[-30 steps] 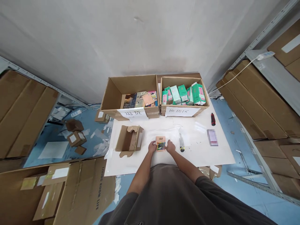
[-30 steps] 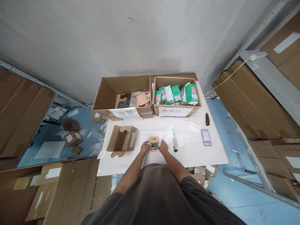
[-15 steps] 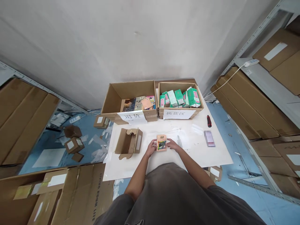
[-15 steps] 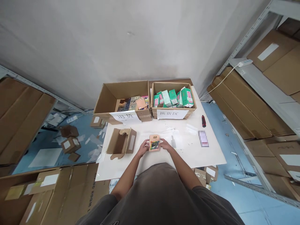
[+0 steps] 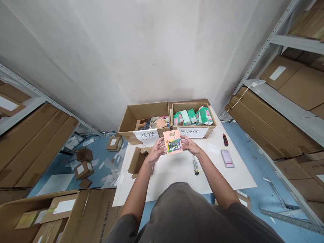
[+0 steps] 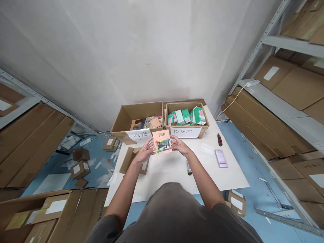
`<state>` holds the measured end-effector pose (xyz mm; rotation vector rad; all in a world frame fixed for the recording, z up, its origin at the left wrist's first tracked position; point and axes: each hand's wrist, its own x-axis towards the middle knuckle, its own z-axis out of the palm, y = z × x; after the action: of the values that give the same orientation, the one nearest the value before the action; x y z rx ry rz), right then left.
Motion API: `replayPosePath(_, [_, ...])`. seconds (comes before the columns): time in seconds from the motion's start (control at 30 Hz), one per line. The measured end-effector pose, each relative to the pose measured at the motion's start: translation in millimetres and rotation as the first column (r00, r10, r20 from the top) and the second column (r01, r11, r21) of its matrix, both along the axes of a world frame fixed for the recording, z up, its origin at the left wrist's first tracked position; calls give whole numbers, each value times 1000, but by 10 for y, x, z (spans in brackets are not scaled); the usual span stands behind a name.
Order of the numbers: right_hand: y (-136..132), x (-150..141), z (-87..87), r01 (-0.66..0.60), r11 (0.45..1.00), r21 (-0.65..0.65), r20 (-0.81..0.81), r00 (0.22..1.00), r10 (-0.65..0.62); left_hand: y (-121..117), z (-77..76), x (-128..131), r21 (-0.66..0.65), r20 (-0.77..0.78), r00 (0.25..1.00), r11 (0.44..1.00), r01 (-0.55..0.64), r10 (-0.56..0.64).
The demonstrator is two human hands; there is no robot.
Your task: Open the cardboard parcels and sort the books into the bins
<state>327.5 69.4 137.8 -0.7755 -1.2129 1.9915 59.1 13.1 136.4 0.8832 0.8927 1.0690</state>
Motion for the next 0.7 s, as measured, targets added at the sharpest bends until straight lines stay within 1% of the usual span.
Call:
replayPosePath(0.1, [-67, -3, 84, -4, 1000, -15, -24, 1000, 3, -35, 62, 27, 17, -2, 1000, 1000, 3, -3])
replayPosePath(0.2, [-122, 3, 105, 20, 999, -30, -42, 999, -21, -43, 84, 50, 32, -31, 1000, 999, 1, 0])
replayPosePath(0.23, [-134, 8, 104, 35, 999, -28, -40, 999, -36, -43, 90, 61, 44, -54, 998, 999, -20, 22])
replayPosePath(0.27, [-144, 11, 100, 56, 998, -23, -33, 998, -57, -45, 99, 77, 65, -94, 993, 996, -68, 74])
replayPosePath(0.3, [-152, 12, 96, 84, 996, -11, -21, 996, -85, -50, 111, 103, 99, -152, 976, 985, -144, 158])
replayPosePath(0.33, [-163, 7, 94, 119, 993, 8, -1, 993, -119, -60, 127, 140, 149, -220, 941, 963, -226, 255])
replayPosePath(0.37, [-177, -6, 93, 160, 986, 40, 23, 987, -161, -74, 145, 193, 209, -286, 894, 933, -292, 344])
replayPosePath(0.4, [-200, -29, 96, 199, 976, 88, 49, 978, -204, -92, 165, 262, 269, -340, 848, 906, -327, 407])
replayPosePath(0.43, [-232, -66, 102, 230, 961, 152, 70, 968, -243, -111, 185, 346, 318, -376, 819, 890, -326, 434])
replayPosePath(0.47, [-277, -115, 112, 247, 943, 225, 85, 959, -271, -130, 204, 440, 351, -396, 813, 888, -296, 427])
replayPosePath(0.5, [-334, -175, 125, 248, 920, 304, 96, 953, -288, -146, 220, 540, 373, -399, 824, 892, -256, 403])
replayPosePath(0.57, [-475, -314, 155, 226, 856, 465, 121, 942, -314, -164, 246, 719, 401, -380, 845, 890, -216, 376])
replayPosePath(0.63, [-614, -439, 181, 194, 782, 593, 155, 925, -346, -166, 270, 820, 416, -349, 853, 880, -231, 389])
replayPosePath(0.7, [-696, -508, 195, 176, 731, 659, 180, 907, -381, -159, 307, 809, 407, -302, 871, 879, -250, 387])
